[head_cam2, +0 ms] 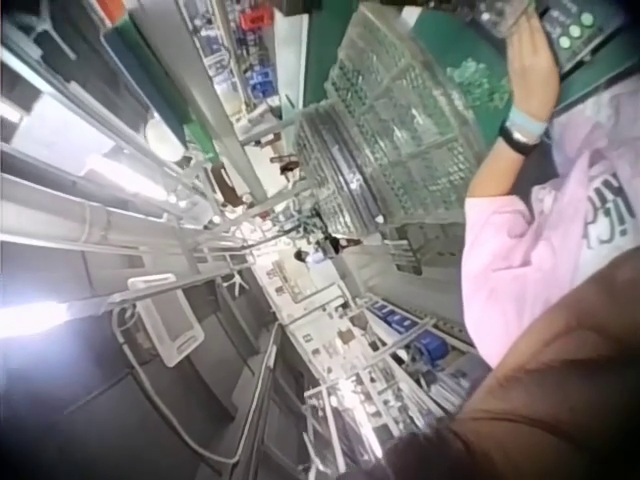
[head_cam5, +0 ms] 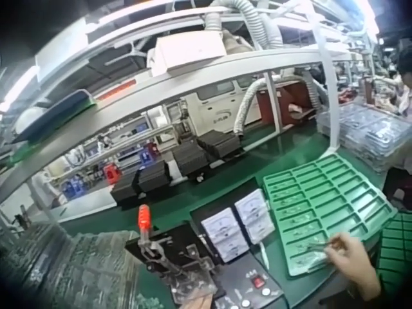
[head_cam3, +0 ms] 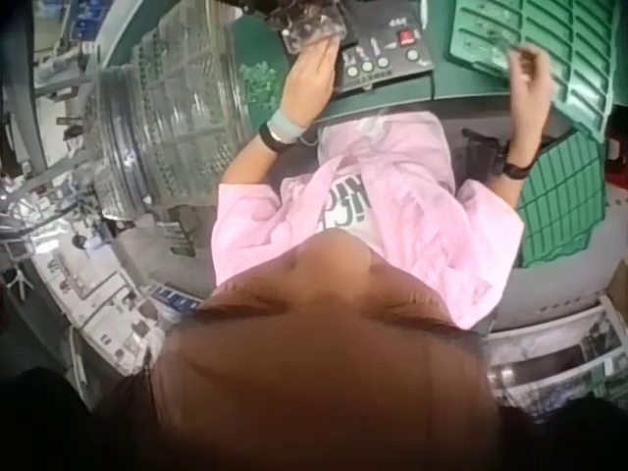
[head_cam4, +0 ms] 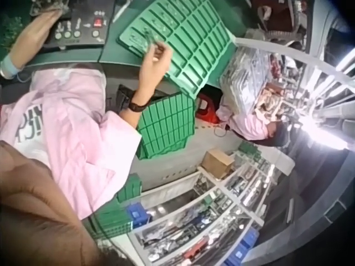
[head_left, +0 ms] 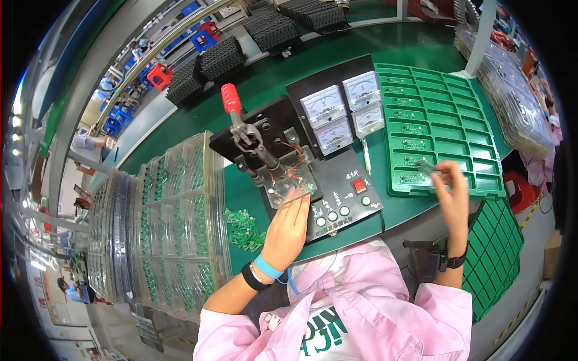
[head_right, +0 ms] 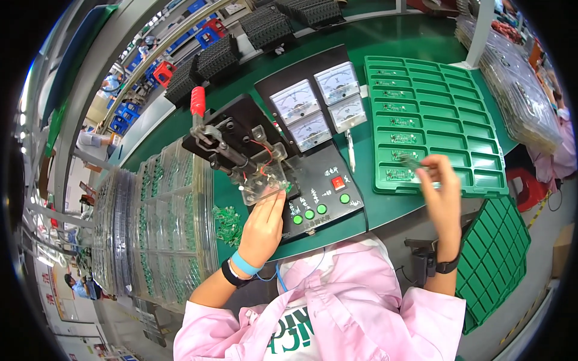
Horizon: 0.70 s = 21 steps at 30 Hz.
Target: The person tests circuit boards by placing them into a testing machine, pulling a red lever, and pressing buttons. After each test, the person removes the board and places it into a green tray, eventually replacing the full tray with an empty one.
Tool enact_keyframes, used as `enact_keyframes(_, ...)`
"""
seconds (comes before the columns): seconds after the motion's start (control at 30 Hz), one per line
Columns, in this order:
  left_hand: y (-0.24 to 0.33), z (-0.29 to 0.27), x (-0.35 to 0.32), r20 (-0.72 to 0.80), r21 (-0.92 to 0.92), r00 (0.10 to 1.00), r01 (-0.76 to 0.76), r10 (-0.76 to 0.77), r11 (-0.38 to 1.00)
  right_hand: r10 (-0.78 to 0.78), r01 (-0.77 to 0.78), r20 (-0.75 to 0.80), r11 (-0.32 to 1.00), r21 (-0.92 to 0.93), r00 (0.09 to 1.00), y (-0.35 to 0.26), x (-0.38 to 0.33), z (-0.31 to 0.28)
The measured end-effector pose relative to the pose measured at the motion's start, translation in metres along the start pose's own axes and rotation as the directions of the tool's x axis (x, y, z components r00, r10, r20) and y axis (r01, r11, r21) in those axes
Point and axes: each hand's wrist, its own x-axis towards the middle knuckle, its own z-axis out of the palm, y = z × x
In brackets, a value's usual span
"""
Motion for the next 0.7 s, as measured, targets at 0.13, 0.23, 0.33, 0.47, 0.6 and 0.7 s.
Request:
enact_keyframes(0.13, 0.007, -0.011, 0.004, 0.039, 0.007, 0.999, 0.034, -0.034, 0.999, -0.044, 0.004, -0.207, 0.982, -0.188, 0.977, 0.051, -0.016, -0.048)
enact_keyframes(0.23, 0.002, -0.013, 0.002, 0.088, -0.026, 0.995, 0.044, -0.042, 0.999, 0.031, -0.067, -0.178, 0.978, -0.198, 0.983, 0.066, -0.02, -0.059)
enact_keyframes(0.33, 0.011, -0.018, 0.001, 0.13, -0.027, 0.99, 0.062, -0.058, 0.998, -0.161, 0.057, -0.223, 0.91, -0.411, 0.961, 0.07, -0.017, -0.049)
enact_keyframes(0.47, 0.024, -0.034, 0.009, 0.176, 0.013, 0.98, 0.086, -0.087, 0.996, -0.228, 0.08, -0.228, 0.852, -0.517, 0.947, 0.068, -0.02, -0.036)
enact_keyframes(0.6, 0.02, -0.039, 0.018, 0.244, 0.006, 0.964, 0.11, -0.108, 0.994, -0.207, 0.092, -0.18, 0.862, -0.499, 0.962, 0.053, -0.025, -0.028)
enact_keyframes(0.7, 0.017, -0.047, 0.016, 0.312, -0.046, 0.94, 0.161, -0.139, 0.986, -0.215, 0.117, -0.149, 0.865, -0.488, 0.965, 0.046, -0.029, -0.026)
